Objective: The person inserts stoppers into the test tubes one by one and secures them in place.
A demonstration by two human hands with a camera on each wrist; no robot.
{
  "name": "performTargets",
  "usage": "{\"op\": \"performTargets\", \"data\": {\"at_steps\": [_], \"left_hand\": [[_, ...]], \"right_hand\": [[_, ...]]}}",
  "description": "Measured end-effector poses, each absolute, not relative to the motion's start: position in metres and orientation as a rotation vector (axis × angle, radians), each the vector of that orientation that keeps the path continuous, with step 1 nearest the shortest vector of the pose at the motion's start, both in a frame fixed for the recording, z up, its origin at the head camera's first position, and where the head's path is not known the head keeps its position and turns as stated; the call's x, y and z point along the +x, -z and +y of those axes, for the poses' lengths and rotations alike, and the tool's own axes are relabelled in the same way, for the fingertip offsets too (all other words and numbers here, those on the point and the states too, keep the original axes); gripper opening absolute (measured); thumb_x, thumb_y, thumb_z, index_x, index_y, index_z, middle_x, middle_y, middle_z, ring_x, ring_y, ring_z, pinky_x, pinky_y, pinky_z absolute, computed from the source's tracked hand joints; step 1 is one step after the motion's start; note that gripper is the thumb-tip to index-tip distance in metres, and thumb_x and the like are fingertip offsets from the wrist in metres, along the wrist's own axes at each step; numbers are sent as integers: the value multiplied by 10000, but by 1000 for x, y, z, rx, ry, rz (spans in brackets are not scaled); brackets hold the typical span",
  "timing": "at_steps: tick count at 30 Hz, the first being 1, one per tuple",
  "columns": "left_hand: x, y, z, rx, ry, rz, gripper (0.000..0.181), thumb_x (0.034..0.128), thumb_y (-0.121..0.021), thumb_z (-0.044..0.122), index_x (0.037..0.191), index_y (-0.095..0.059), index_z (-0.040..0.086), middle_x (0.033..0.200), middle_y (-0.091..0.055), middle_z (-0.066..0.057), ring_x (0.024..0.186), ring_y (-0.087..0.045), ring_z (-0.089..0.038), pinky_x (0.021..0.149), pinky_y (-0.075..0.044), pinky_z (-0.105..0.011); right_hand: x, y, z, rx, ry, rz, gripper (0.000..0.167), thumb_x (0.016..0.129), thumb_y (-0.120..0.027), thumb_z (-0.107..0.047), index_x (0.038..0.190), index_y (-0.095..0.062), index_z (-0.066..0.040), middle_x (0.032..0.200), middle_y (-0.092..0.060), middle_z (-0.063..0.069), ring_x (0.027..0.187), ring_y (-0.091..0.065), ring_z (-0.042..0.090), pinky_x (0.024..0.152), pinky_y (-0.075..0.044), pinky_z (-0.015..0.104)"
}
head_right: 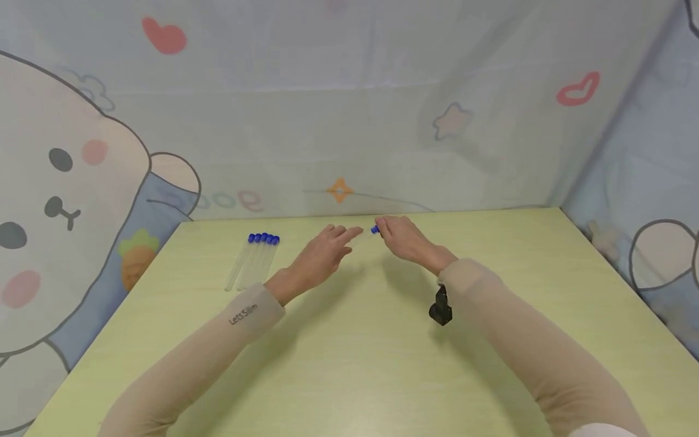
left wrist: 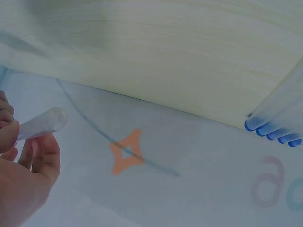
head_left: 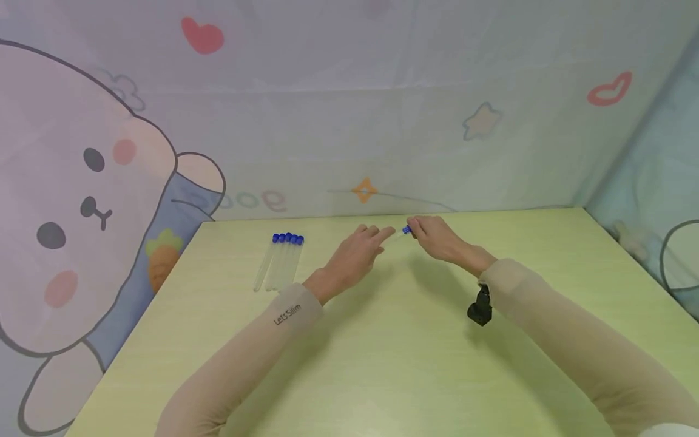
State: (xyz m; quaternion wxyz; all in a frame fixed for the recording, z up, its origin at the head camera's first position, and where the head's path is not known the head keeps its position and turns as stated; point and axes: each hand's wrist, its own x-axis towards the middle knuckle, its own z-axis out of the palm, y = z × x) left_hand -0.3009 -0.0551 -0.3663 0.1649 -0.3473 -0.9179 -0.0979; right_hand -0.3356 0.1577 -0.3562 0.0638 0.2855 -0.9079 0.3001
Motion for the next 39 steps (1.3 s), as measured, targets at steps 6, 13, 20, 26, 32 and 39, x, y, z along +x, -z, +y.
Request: {"op": "performTargets", "data": {"at_steps": [6, 13, 20, 26, 32, 39], "left_hand": [[-297, 364, -54, -1023, 253, -2607, 549, 909, -615, -7, 1420, -477, 141, 1062, -622, -63, 941, -562, -217, 650, -501, -230], [-294, 360, -56, -921, 279, -2691, 538, 924, -586, -11, 1425, -481, 151, 1059, -620, -77, 920, -542, -219, 581, -465, -233], [-302, 364, -74, -635, 335, -2832, 526, 937, -545, -24, 1435, -455, 122, 1088, -611, -129, 962, -557, -269, 633, -506, -334], [-308, 369, -95, -387, 313, -2915, 517, 898, -532, -72, 1395, -466, 52, 1153, -589, -205, 1035, -561, -341, 738, -534, -427], [-316, 374, -114, -225, 234, -2967, 416, 884, -461, -96, 1285, -529, -8, 1164, -570, -255, 1095, -554, -405, 832, -535, -497], [-325, 384, -130, -132, 141, -3022, 267, 915, -438, -69, 1118, -609, -41, 1080, -599, -270, 1014, -583, -409, 820, -536, -494]], "right_hand": [[-338, 353, 157, 865, -940, -2783, 414, 1069, -286, -191, 708, -444, -68, 603, -360, 6, 512, -273, 140, 565, -287, 280], [-339, 350, 158, 830, -956, -2802, 437, 1073, -276, -222, 809, -559, -20, 736, -552, 118, 578, -373, 167, 648, -364, 324], [-340, 349, 169, 808, -880, -2863, 430, 1073, -281, -253, 800, -532, -34, 715, -520, 88, 598, -382, 182, 682, -370, 348], [-341, 350, 180, 790, -860, -2905, 423, 1069, -311, -258, 734, -479, -63, 618, -414, 27, 539, -319, 155, 617, -332, 311], [-341, 348, 186, 789, -825, -2901, 390, 1063, -340, -220, 760, -503, -35, 642, -448, 43, 546, -340, 159, 630, -343, 314], [-342, 348, 190, 776, -821, -2923, 379, 1059, -357, -222, 786, -515, -13, 641, -454, 39, 539, -340, 157, 612, -345, 306]]}}
